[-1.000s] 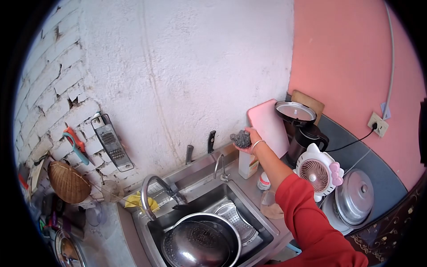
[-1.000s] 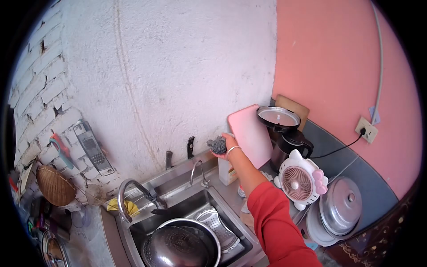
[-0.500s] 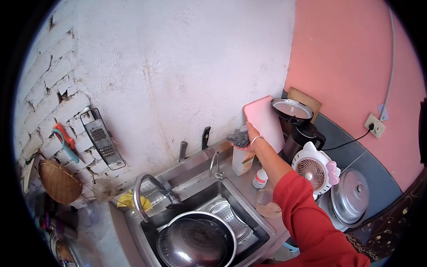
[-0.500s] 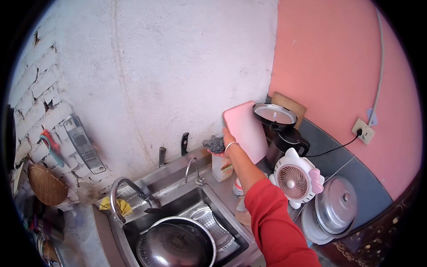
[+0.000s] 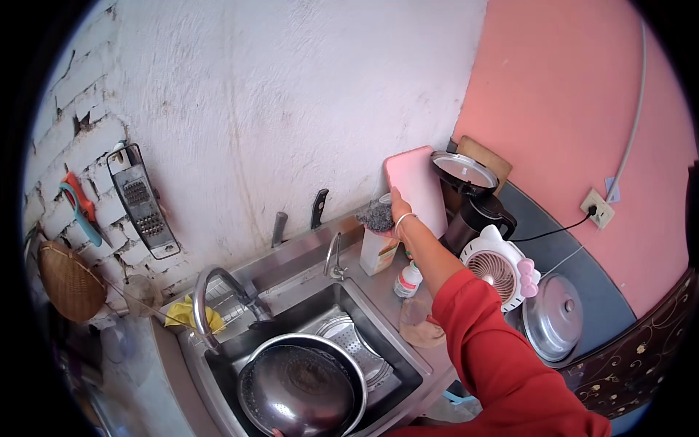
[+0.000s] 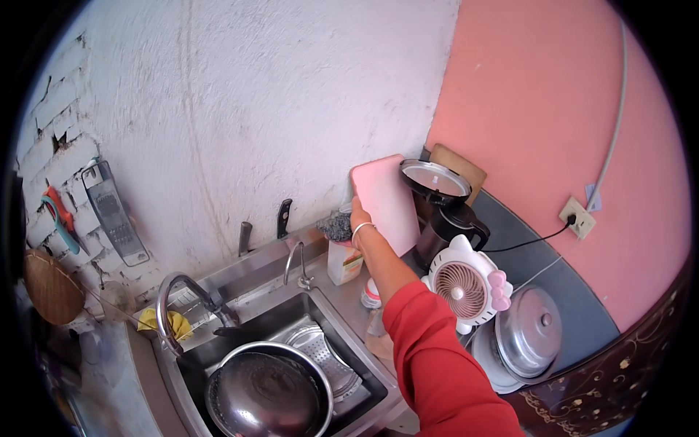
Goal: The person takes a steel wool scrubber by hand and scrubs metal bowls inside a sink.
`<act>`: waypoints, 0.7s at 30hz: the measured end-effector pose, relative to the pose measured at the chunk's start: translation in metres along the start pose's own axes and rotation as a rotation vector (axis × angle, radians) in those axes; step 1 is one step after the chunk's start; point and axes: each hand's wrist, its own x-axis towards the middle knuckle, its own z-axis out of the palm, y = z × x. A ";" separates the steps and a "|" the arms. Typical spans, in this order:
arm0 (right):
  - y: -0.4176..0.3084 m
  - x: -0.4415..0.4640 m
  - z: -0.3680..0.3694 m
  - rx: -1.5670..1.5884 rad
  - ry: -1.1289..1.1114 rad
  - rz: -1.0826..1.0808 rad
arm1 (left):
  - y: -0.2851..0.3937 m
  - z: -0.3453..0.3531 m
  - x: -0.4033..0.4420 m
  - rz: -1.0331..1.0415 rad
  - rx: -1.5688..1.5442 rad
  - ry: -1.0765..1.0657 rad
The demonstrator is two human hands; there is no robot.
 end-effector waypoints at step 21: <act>0.035 0.018 -0.025 0.163 -0.455 -0.099 | -0.013 -0.007 0.015 0.123 -0.032 -0.102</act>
